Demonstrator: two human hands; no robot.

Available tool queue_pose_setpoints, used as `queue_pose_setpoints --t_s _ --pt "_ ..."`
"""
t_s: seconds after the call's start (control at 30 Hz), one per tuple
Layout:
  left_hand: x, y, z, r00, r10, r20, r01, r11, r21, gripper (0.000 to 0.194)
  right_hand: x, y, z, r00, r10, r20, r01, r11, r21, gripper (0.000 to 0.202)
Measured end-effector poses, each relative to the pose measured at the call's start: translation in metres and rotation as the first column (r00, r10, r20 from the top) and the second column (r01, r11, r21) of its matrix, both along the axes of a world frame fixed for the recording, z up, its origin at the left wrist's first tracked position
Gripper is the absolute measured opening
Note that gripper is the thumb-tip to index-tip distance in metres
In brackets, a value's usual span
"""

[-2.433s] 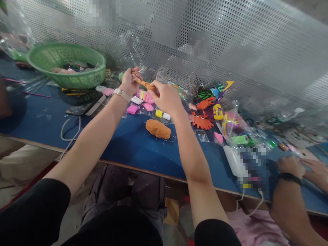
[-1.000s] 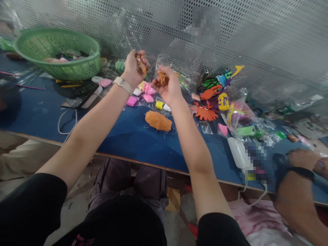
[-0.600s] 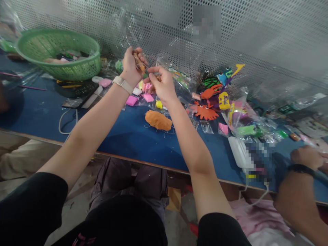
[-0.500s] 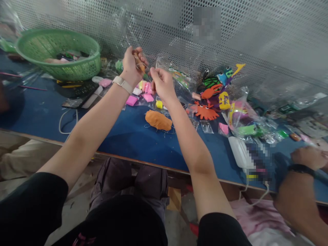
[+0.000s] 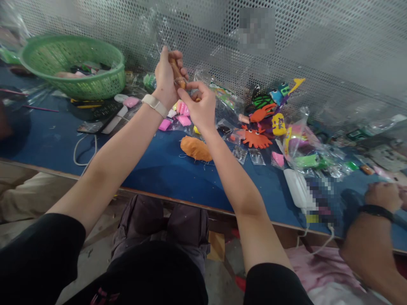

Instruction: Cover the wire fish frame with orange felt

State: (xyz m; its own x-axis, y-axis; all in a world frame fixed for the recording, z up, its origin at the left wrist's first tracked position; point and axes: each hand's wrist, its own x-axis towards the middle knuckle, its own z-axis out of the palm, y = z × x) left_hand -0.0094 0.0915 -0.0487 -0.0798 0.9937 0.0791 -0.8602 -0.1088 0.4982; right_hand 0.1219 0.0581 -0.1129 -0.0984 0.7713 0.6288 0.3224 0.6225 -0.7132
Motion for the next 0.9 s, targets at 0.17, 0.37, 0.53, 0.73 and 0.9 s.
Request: queue_pose_setpoints --t_s 0.17,0.37,0.53,0.73,0.9 --pt "0.015 -0.015 0.005 0.996 0.081 0.031 -0.085 0.985 0.151 0.049 -0.003 0.016 -0.01 0.992 -0.088 -0.087 0.092 0.995 0.038 0.087" --pt "0.028 -0.025 -0.001 0.997 0.061 -0.037 -0.049 0.962 0.27 0.062 -0.001 0.023 -0.014 0.992 -0.09 -0.087 0.094 0.995 0.041 0.091" --pt "0.038 -0.032 -0.006 0.996 0.07 -0.058 -0.047 0.942 0.333 0.062 0.004 0.028 -0.016 0.983 -0.095 -0.16 0.103 0.994 0.047 0.089" --pt "0.035 -0.032 -0.002 0.995 0.088 -0.043 -0.077 0.975 0.208 0.065 0.003 0.024 -0.016 0.984 -0.088 -0.158 0.099 0.993 0.063 0.085" --pt "0.017 -0.019 0.004 0.995 0.092 0.043 -0.095 0.992 0.084 0.062 0.005 0.007 -0.005 0.996 -0.01 -0.086 0.005 0.999 -0.05 0.083"
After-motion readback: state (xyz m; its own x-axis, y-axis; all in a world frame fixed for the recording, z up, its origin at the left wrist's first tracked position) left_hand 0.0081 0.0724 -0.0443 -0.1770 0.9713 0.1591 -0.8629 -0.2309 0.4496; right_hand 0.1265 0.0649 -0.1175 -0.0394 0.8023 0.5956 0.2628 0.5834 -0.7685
